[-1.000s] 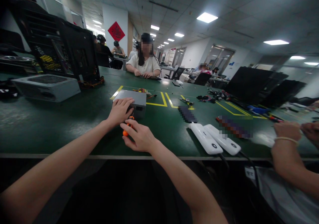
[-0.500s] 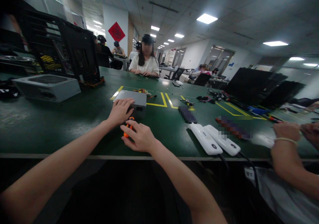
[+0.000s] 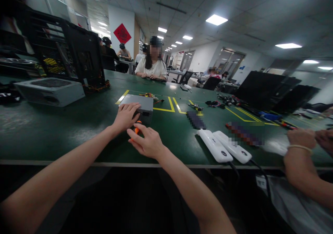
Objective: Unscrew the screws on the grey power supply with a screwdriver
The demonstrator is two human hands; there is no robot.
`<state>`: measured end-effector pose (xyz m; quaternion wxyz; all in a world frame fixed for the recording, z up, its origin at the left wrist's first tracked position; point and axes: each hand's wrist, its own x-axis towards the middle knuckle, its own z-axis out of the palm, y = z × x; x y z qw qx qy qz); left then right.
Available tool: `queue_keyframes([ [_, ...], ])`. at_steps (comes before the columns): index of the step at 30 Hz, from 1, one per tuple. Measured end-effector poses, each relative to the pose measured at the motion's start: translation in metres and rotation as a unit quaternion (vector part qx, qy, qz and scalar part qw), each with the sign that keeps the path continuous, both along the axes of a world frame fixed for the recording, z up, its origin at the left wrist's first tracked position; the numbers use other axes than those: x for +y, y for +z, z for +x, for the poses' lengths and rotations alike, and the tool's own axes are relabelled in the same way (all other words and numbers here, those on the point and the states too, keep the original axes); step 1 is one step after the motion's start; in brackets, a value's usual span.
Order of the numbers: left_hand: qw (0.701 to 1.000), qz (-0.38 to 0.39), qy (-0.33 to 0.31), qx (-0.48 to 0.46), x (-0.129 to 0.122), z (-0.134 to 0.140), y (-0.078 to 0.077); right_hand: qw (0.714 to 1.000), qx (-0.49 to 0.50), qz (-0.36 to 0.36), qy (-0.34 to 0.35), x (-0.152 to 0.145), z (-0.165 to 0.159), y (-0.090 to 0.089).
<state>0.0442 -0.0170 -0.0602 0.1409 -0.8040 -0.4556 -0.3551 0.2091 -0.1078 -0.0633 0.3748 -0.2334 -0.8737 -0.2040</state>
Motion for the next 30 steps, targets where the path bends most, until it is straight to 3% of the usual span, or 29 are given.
queue_keyframes([
  [4, 1.0, -0.008, 0.001, 0.003, -0.002, 0.0, 0.001, 0.999, 0.027, 0.03, -0.005, 0.002, 0.0, -0.003],
  [10, 1.0, -0.004, 0.004, 0.007, -0.001, 0.0, 0.001, 0.999, 0.029, -0.01, 0.03, -0.002, -0.002, 0.001],
  [16, 1.0, 0.001, 0.005, 0.01, 0.0, -0.001, 0.0, 1.0, 0.012, 0.01, 0.018, -0.002, -0.002, 0.0],
  [21, 1.0, -0.001, 0.009, 0.011, -0.001, -0.001, 0.001, 0.996, 0.054, -0.036, 0.057, 0.002, -0.003, -0.007],
  [30, 1.0, -0.006, 0.006, 0.008, -0.001, 0.0, 0.001, 1.0, -0.019, -0.006, 0.022, 0.0, -0.004, -0.004],
])
